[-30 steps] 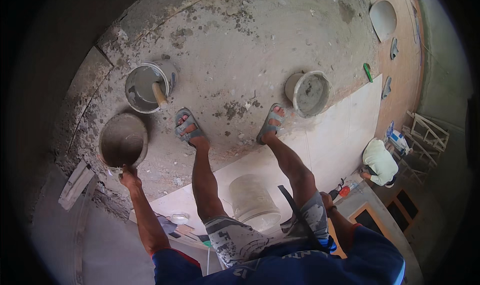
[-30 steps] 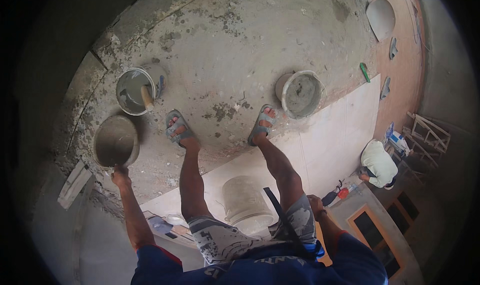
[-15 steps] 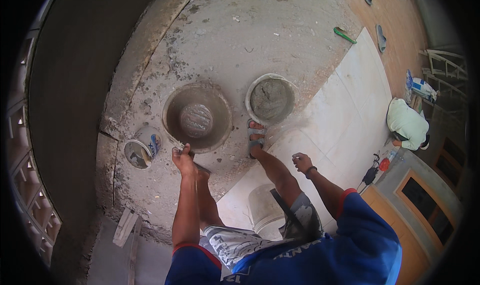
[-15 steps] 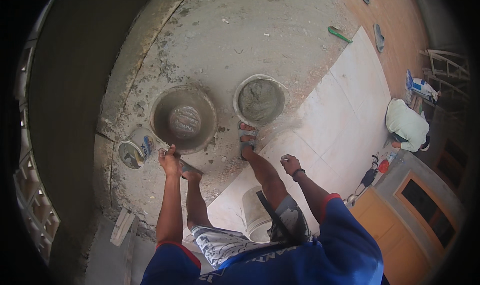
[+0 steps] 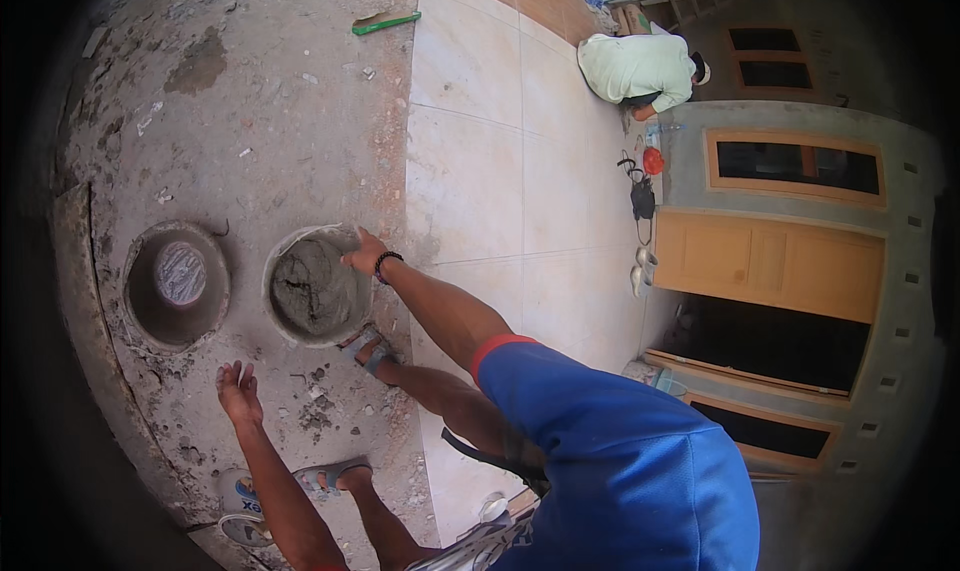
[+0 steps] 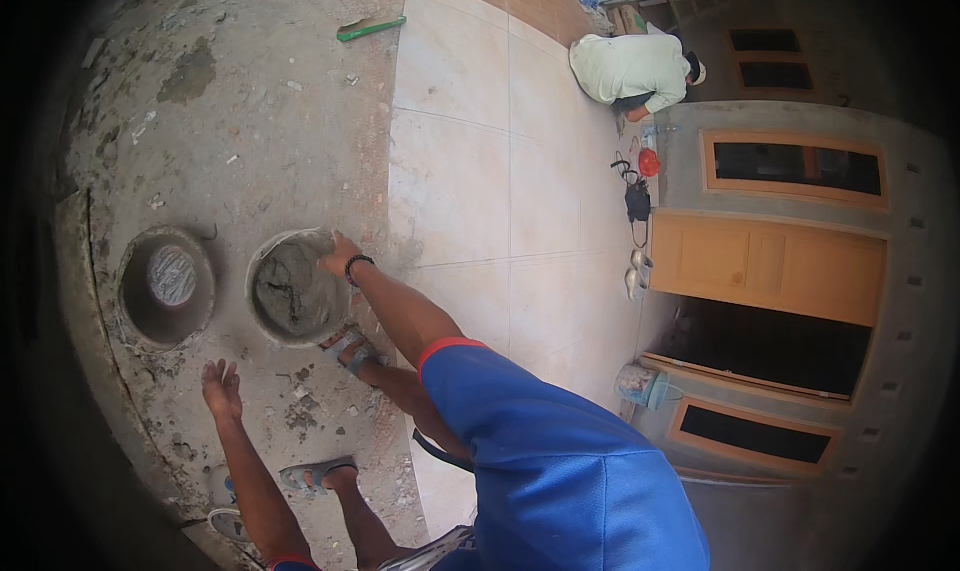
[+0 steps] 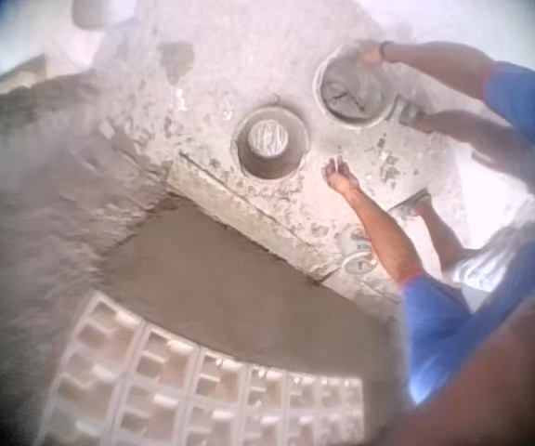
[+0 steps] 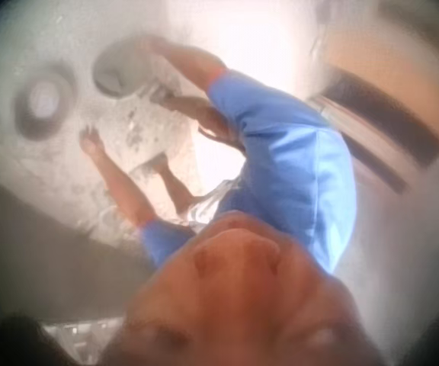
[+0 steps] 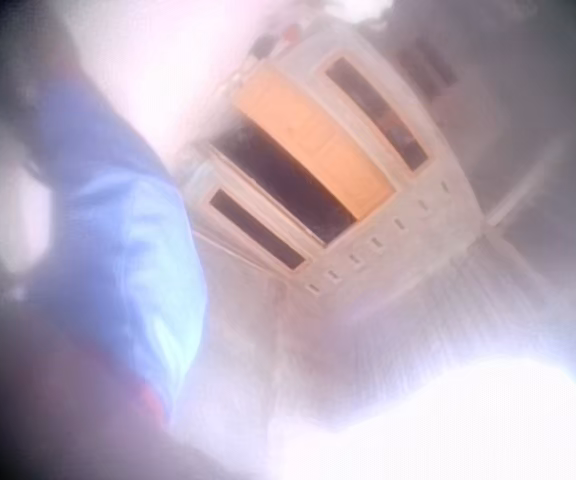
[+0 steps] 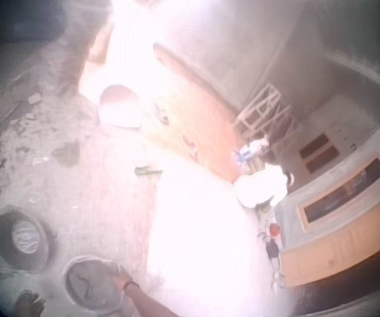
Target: The person uses a long wooden straightedge to level wet cement on a wall, scraping off excess material. They then switch to a smaller trowel to smooth the surface of the plaster. Finally, the person mixes a batch of cement in a bucket using a trowel.
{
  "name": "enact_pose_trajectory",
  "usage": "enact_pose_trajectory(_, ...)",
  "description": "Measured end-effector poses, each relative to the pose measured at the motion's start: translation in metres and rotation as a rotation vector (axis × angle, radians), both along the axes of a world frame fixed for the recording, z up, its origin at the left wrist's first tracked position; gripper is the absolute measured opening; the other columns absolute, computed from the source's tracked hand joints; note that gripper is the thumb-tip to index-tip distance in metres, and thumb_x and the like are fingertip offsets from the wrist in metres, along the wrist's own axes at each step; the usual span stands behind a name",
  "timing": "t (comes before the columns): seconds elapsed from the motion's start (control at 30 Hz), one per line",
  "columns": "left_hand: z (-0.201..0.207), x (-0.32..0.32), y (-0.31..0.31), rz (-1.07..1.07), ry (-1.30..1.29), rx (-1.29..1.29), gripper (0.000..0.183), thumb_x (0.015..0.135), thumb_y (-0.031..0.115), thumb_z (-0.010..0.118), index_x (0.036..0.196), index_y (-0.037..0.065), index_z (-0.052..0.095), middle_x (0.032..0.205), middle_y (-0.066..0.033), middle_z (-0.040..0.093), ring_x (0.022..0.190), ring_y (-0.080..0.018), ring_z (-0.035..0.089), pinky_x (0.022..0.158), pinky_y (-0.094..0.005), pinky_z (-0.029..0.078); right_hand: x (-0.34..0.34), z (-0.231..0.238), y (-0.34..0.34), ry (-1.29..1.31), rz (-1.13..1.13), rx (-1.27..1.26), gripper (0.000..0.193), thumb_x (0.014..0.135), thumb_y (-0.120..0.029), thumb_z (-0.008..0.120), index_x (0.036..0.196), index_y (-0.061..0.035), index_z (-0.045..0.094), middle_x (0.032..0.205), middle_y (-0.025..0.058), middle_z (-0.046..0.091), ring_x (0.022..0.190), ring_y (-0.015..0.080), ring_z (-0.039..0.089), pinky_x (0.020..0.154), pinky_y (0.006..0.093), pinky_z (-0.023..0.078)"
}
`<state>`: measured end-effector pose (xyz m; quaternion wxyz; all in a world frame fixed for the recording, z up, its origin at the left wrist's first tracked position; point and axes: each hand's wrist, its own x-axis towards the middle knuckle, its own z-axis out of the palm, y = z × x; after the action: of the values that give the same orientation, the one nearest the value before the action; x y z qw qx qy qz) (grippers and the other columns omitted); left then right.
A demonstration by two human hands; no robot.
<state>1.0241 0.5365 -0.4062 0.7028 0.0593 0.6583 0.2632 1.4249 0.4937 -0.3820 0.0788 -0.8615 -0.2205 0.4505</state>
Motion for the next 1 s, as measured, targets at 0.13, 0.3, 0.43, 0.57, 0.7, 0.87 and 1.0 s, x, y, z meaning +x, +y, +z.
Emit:
enact_pose_trajectory(0.13, 0.05, -0.034, -0.13, -0.364, 0.241, -0.128, 0.058, 0.085, 0.016, 0.058, 0.137, 0.005, 0.034, 0.099, -0.0113, 0.06, 0.072, -0.018, 0.059, 0.059, -0.0261, 0.044, -0.031, 0.026, -0.005, -0.061, -0.205, 0.155, 0.056, 0.078, -0.028, 0.067, 0.126, -0.0034, 0.052, 0.112, 0.0197, 0.062, 0.104, 0.0295, 0.06, 0.091, 0.036, 0.046)
enact_pose_trajectory(0.3, 0.135, -0.084, -0.252, -0.303, 0.295, -0.326, 0.047, 0.085, 0.009, 0.055, 0.129, -0.002, 0.041, 0.096, -0.012, 0.06, 0.07, -0.017, 0.06, 0.062, -0.0274, 0.048, -0.097, 0.068, -0.026, 0.436, -0.054, 0.305, 0.021, 0.085, -0.019, 0.06, 0.098, -0.0023, 0.063, 0.09, 0.0105, 0.065, 0.082, 0.0192, 0.061, 0.07, 0.0349, 0.049)
enact_pose_trajectory(0.43, 0.202, -0.107, -0.313, 0.045, 0.225, -0.296, 0.047, 0.089, 0.01, 0.051, 0.133, 0.005, 0.038, 0.106, -0.011, 0.06, 0.072, -0.0163, 0.062, 0.069, -0.0286, 0.049, -0.124, 0.043, -0.032, 0.176, 0.215, 0.204, 0.035, 0.078, -0.025, 0.066, 0.099, 0.0022, 0.06, 0.103, 0.0203, 0.063, 0.098, 0.0351, 0.058, 0.089, 0.0395, 0.043)
enact_pose_trajectory(0.57, 0.264, -0.101, -0.342, 0.254, 0.211, -0.171, 0.044, 0.092, 0.018, 0.053, 0.132, 0.006, 0.04, 0.107, -0.0091, 0.06, 0.079, -0.0156, 0.061, 0.076, -0.0304, 0.048, -0.135, 0.062, -0.02, 0.238, 0.154, 0.132, 0.027, 0.074, -0.02, 0.068, 0.085, 0.003, 0.06, 0.078, 0.0117, 0.063, 0.076, 0.0231, 0.057, 0.072, 0.0359, 0.043)
enact_pose_trajectory(0.7, 0.285, -0.101, -0.392, 0.424, 0.208, -0.029, 0.046, 0.091, 0.022, 0.058, 0.13, 0.003, 0.043, 0.101, -0.0072, 0.061, 0.079, -0.0148, 0.06, 0.079, -0.0297, 0.048, -0.212, 0.098, -0.061, 0.152, 0.351, 0.192, 0.023, 0.073, -0.018, 0.067, 0.079, 0.0025, 0.057, 0.073, 0.0079, 0.058, 0.07, 0.0192, 0.051, 0.068, 0.035, 0.042)
enact_pose_trajectory(0.87, 0.248, -0.1, -0.489, 0.586, 0.181, 0.014, 0.045, 0.09, 0.021, 0.059, 0.128, 0.001, 0.044, 0.097, -0.0072, 0.061, 0.08, -0.016, 0.061, 0.075, -0.0289, 0.048, -0.286, 0.154, -0.12, 0.216, 0.734, 0.14, 0.016, 0.074, -0.013, 0.064, 0.081, 0.0006, 0.059, 0.071, 0.0054, 0.057, 0.066, 0.0169, 0.049, 0.065, 0.0318, 0.041)
enact_pose_trajectory(1.0, 0.266, -0.138, -0.545, 0.729, 0.152, -0.102, 0.043, 0.09, 0.02, 0.058, 0.127, 0.003, 0.044, 0.099, -0.0087, 0.062, 0.081, -0.0174, 0.062, 0.071, -0.0298, 0.047, -0.373, 0.175, -0.167, 0.237, 1.134, 0.174, 0.022, 0.075, -0.013, 0.063, 0.087, 0.0049, 0.061, 0.075, 0.0095, 0.061, 0.07, 0.0183, 0.054, 0.068, 0.0335, 0.043)
